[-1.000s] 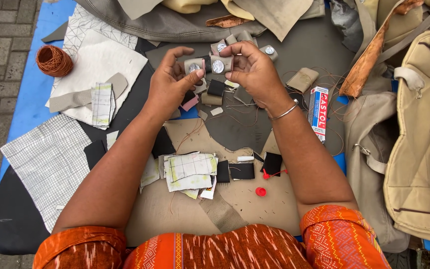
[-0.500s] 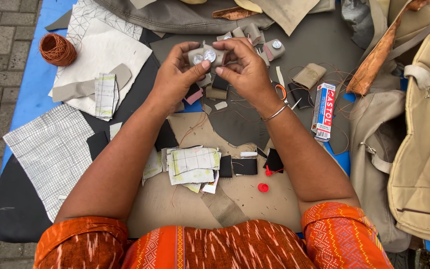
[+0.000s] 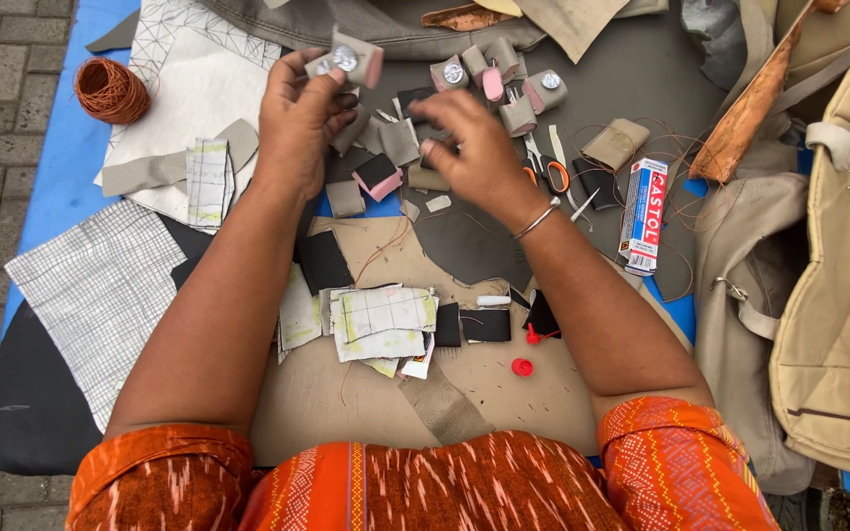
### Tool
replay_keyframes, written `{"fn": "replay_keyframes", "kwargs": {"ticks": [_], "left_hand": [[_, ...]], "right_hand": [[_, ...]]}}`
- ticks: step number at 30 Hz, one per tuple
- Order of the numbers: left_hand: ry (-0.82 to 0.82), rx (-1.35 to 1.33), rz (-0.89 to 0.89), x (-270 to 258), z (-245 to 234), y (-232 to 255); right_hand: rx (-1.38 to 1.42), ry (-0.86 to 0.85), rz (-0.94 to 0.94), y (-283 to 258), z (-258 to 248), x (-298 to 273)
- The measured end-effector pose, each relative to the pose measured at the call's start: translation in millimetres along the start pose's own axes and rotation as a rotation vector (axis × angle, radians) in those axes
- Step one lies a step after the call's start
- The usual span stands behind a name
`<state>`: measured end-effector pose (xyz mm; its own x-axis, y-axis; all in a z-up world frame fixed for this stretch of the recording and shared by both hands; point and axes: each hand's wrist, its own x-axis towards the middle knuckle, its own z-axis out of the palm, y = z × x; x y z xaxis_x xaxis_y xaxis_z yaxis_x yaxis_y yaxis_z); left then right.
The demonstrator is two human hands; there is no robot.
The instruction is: Hand-sewing small leather components using a needle and thread
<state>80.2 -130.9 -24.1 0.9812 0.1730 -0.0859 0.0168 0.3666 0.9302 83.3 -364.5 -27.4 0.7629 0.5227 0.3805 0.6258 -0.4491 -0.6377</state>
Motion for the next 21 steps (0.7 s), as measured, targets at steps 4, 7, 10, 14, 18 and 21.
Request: {"fn": "replay_keyframes", "kwargs": {"ticks": [4,7,10,14,18,21], "left_hand": [[0.094,-0.195,-0.107,9.5,-4.2,-2.9],[0.086,-0.144,-0.103,6.1,-3.3,0.7],[0.094,-0.151,-0.120,6.6,-2.9,1.0],[0.084,-0.142,-0.103,9.0,-1.7,0.3],[0.070,-0.118,-0.096,9.2,-2.7,-1.0],[0.062,-0.096,-0.100,7.4,-1.9,-2.0]], "right_hand": [[-0.216,-0.302,-0.148,-21.4,20.5,-3.9],[-0.258,-0.098,-0.281,-22.3,32.2,-3.4],[0.073,-0.023,0.174,-22.3,10.9,2.7],[0.449,0.127,0.498,40.8,3.6,15.6],[0.276,0.138,0.500,57.9,4.0,26.3],[-0.001,0.123,0.423,77.6,20.1,30.1]]}}
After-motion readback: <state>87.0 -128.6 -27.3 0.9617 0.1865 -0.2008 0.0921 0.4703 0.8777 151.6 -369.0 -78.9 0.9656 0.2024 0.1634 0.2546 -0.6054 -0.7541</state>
